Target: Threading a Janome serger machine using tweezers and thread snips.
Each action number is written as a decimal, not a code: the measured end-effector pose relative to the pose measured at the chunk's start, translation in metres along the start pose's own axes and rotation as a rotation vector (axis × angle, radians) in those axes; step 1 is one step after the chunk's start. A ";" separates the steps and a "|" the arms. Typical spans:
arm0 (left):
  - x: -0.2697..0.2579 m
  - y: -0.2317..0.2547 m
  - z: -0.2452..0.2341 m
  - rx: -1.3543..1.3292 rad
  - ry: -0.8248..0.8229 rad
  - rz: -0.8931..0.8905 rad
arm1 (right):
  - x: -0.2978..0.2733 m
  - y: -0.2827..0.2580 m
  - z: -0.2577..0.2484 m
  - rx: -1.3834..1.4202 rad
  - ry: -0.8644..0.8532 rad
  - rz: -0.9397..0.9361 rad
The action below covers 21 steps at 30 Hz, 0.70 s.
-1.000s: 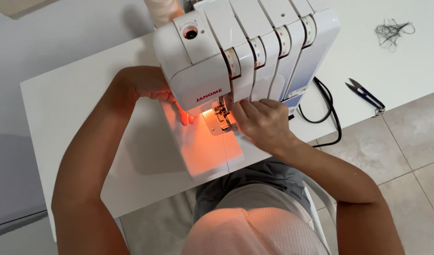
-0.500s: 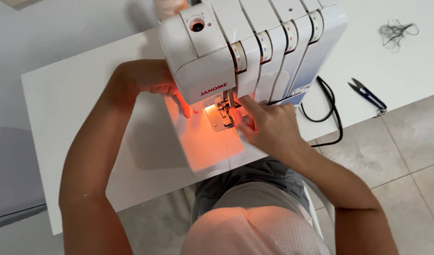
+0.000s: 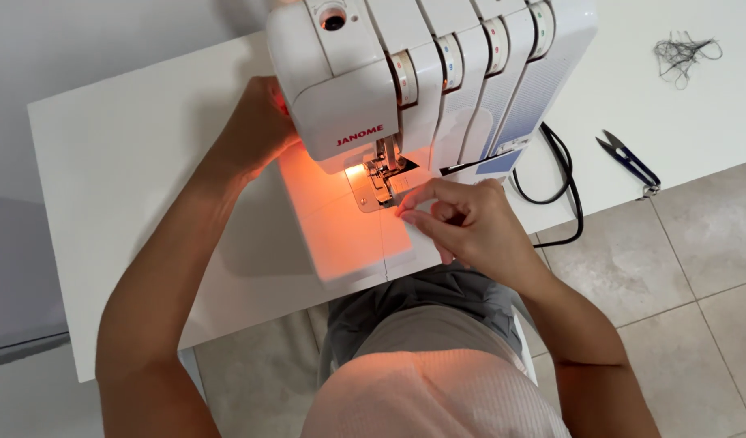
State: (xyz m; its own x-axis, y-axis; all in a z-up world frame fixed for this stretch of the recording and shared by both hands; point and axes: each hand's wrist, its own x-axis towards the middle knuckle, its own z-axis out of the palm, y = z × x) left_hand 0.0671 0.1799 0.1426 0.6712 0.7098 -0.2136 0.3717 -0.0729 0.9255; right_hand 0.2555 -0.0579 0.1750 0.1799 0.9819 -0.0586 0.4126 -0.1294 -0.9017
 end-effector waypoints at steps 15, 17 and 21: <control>0.013 0.001 0.004 0.356 0.415 0.680 | 0.006 0.003 0.007 -0.147 -0.125 -0.203; 0.025 -0.009 -0.003 0.295 0.400 0.713 | 0.013 0.004 0.001 -0.169 -0.053 -0.123; 0.033 -0.018 -0.007 0.247 0.371 0.568 | 0.023 0.003 -0.004 -0.114 -0.039 -0.052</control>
State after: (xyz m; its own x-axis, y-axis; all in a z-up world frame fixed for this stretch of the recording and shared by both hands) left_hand 0.0775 0.2094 0.1213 0.5584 0.7032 0.4402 0.1938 -0.6265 0.7549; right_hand 0.2650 -0.0362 0.1726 0.1217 0.9921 -0.0314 0.5199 -0.0906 -0.8494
